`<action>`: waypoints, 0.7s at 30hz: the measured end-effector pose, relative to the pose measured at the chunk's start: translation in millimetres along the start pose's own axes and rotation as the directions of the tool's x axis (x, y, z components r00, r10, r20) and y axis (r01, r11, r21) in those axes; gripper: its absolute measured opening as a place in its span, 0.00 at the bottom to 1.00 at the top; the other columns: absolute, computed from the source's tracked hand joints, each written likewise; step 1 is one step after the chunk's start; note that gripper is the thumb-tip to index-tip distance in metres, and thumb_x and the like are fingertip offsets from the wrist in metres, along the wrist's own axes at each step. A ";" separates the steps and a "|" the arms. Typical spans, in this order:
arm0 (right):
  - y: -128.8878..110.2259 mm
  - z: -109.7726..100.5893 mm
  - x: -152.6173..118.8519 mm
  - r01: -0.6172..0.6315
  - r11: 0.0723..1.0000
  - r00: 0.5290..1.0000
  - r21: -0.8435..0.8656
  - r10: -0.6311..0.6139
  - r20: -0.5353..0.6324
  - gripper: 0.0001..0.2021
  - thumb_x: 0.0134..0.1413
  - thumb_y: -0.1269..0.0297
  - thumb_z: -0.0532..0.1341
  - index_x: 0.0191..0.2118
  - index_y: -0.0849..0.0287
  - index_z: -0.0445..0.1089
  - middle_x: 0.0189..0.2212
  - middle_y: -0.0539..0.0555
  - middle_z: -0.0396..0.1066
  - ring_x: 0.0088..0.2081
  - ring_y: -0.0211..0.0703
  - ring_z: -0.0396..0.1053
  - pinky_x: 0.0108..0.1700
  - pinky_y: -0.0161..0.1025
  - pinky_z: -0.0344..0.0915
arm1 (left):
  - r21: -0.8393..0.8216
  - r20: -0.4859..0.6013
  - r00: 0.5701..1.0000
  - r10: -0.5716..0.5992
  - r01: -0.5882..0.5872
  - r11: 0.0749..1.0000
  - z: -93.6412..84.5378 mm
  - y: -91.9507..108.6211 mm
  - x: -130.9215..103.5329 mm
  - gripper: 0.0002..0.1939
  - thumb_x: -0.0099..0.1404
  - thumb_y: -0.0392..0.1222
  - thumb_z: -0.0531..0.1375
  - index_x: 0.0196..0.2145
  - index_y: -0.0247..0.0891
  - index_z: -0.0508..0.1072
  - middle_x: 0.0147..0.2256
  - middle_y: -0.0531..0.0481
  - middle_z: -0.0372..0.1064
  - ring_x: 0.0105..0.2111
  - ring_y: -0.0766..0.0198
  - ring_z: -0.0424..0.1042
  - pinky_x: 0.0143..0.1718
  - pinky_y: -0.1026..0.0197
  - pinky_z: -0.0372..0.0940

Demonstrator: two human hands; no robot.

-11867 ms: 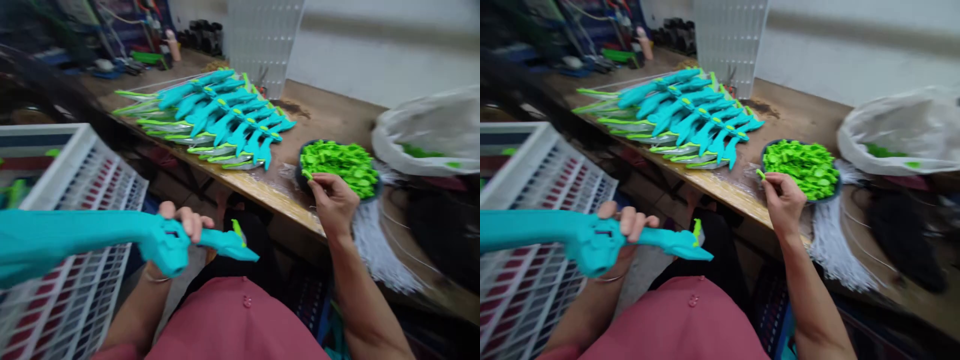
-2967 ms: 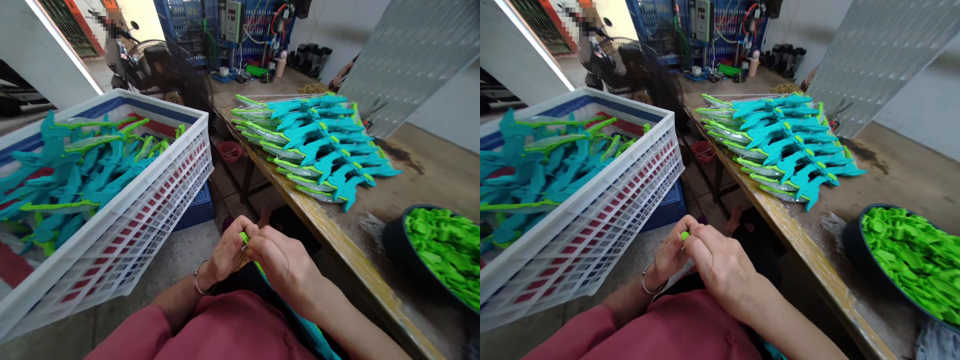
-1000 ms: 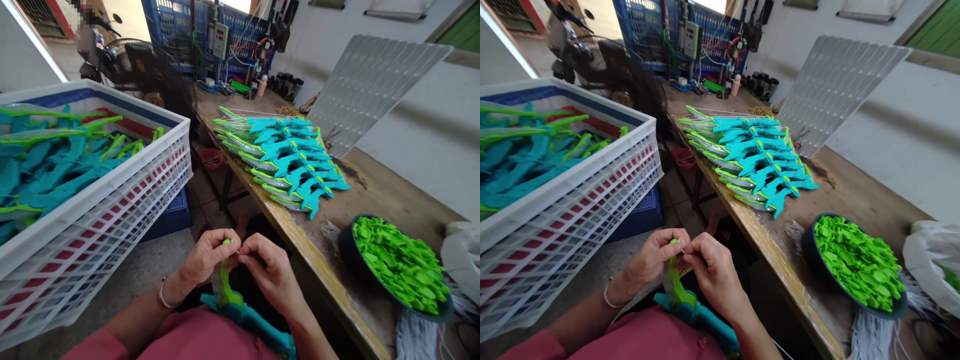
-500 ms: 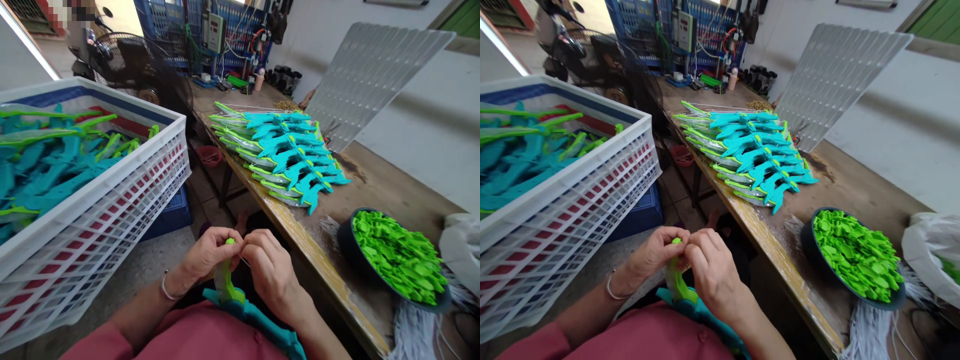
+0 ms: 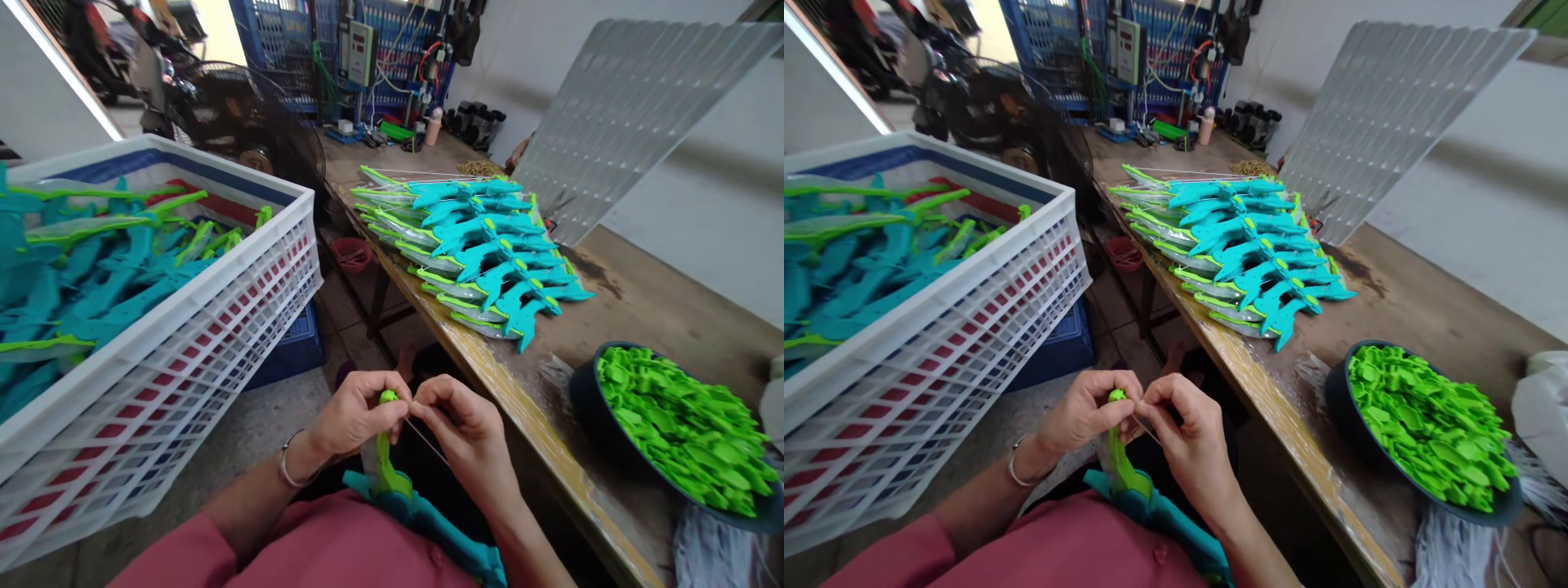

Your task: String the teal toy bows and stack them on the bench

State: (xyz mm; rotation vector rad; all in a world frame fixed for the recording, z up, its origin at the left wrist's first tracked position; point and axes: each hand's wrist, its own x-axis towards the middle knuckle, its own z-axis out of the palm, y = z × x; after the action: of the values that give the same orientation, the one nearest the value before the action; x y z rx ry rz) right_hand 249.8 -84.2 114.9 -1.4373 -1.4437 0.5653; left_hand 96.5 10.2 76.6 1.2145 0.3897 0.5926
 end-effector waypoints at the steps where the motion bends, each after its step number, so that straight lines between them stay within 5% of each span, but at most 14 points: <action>1: 2.1 3.8 -0.9 0.064 0.997 0.997 -0.042 -0.065 -0.034 0.07 0.66 0.69 0.64 0.34 0.57 0.69 0.30 0.49 0.70 0.32 0.38 0.69 0.34 0.35 0.66 | -0.001 -0.014 1.000 -0.008 0.008 1.000 0.1 -1.1 0.2 0.09 0.65 0.43 0.63 0.31 0.35 0.73 0.21 0.53 0.69 0.19 0.67 0.68 0.22 0.66 0.64; 5: 6.0 19.4 -5.1 0.260 0.939 0.945 -0.224 -0.295 -0.139 0.07 0.65 0.77 0.61 0.39 0.57 0.70 0.33 0.52 0.71 0.36 0.39 0.70 0.38 0.37 0.68 | -0.028 -0.096 0.995 -0.034 0.032 0.999 1.9 -4.9 0.6 0.10 0.65 0.43 0.63 0.30 0.35 0.72 0.20 0.54 0.67 0.18 0.69 0.65 0.20 0.68 0.61; 9: 5.6 26.2 -7.4 0.298 0.920 0.922 -0.255 -0.346 -0.172 0.09 0.64 0.80 0.60 0.42 0.58 0.69 0.36 0.53 0.72 0.38 0.40 0.70 0.40 0.37 0.69 | -0.064 -0.130 0.990 -0.047 0.039 0.997 2.8 -8.6 -0.4 0.09 0.64 0.43 0.64 0.30 0.35 0.73 0.21 0.54 0.67 0.19 0.70 0.64 0.21 0.68 0.61; 17: 9.3 24.7 -8.9 0.211 0.956 0.958 -0.205 -0.243 -0.149 0.06 0.66 0.75 0.57 0.38 0.57 0.65 0.35 0.52 0.68 0.38 0.39 0.68 0.40 0.37 0.66 | -0.092 -0.128 0.990 -0.057 0.046 0.995 2.3 -13.8 -0.4 0.10 0.63 0.44 0.67 0.30 0.35 0.74 0.21 0.54 0.67 0.20 0.71 0.65 0.21 0.69 0.60; 21: 6.9 19.5 -8.9 0.018 0.998 0.994 0.055 -0.012 -0.109 0.08 0.69 0.69 0.56 0.35 0.57 0.64 0.37 0.51 0.68 0.35 0.36 0.67 0.37 0.35 0.65 | -0.129 -0.076 0.996 -0.056 0.046 0.991 2.1 -13.4 0.5 0.13 0.63 0.47 0.68 0.30 0.34 0.74 0.22 0.53 0.68 0.20 0.70 0.66 0.22 0.68 0.62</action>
State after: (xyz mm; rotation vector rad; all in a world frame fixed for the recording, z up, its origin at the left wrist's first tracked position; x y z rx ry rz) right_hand 234.7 -85.2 98.3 -1.3907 -1.3419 0.5070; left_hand 101.1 5.9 64.6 1.0590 0.4421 0.6135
